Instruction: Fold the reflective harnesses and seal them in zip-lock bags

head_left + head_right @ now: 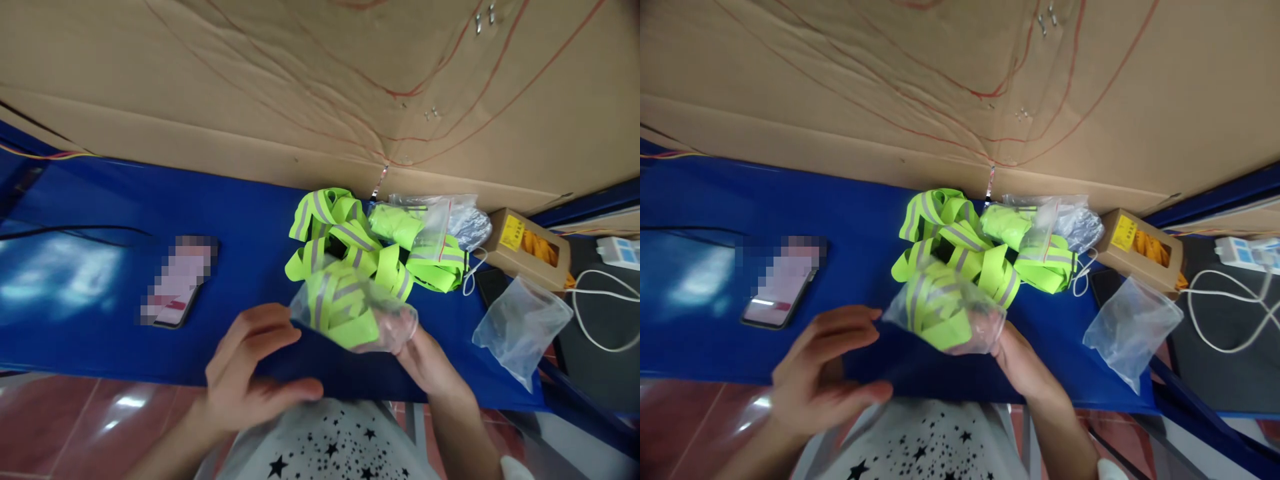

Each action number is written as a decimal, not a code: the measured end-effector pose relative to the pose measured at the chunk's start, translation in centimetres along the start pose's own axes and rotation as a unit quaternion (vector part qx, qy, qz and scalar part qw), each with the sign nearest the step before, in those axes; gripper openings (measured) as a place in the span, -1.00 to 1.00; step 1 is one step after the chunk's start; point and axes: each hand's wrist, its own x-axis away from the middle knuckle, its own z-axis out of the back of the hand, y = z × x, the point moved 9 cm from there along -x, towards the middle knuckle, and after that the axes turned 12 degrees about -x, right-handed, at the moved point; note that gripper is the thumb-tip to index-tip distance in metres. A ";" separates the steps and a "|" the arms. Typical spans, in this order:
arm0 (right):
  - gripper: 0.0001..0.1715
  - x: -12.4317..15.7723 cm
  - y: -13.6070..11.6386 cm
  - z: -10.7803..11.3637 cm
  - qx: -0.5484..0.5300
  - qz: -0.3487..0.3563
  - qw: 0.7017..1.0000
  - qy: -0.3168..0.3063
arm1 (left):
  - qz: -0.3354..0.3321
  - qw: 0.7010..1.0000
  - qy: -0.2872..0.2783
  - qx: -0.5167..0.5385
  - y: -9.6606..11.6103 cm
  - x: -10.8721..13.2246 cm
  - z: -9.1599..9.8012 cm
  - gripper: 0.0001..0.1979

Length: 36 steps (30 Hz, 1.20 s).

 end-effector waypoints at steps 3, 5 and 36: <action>-0.54 0.0 -1.8 -2.6 0.183 -0.009 0.975 -0.124 | -0.017 0.988 -0.152 -0.006 1.8 -1.9 -2.5 -0.08; -0.62 -0.1 -3.2 -4.8 0.263 0.022 0.947 -0.184 | 0.033 0.959 -0.275 0.057 1.4 -2.4 -6.0 -0.09; -0.66 -1.9 -4.7 3.3 0.287 0.155 0.945 -0.001 | 0.280 0.826 -0.380 0.309 -7.7 -2.6 -11.9 -0.70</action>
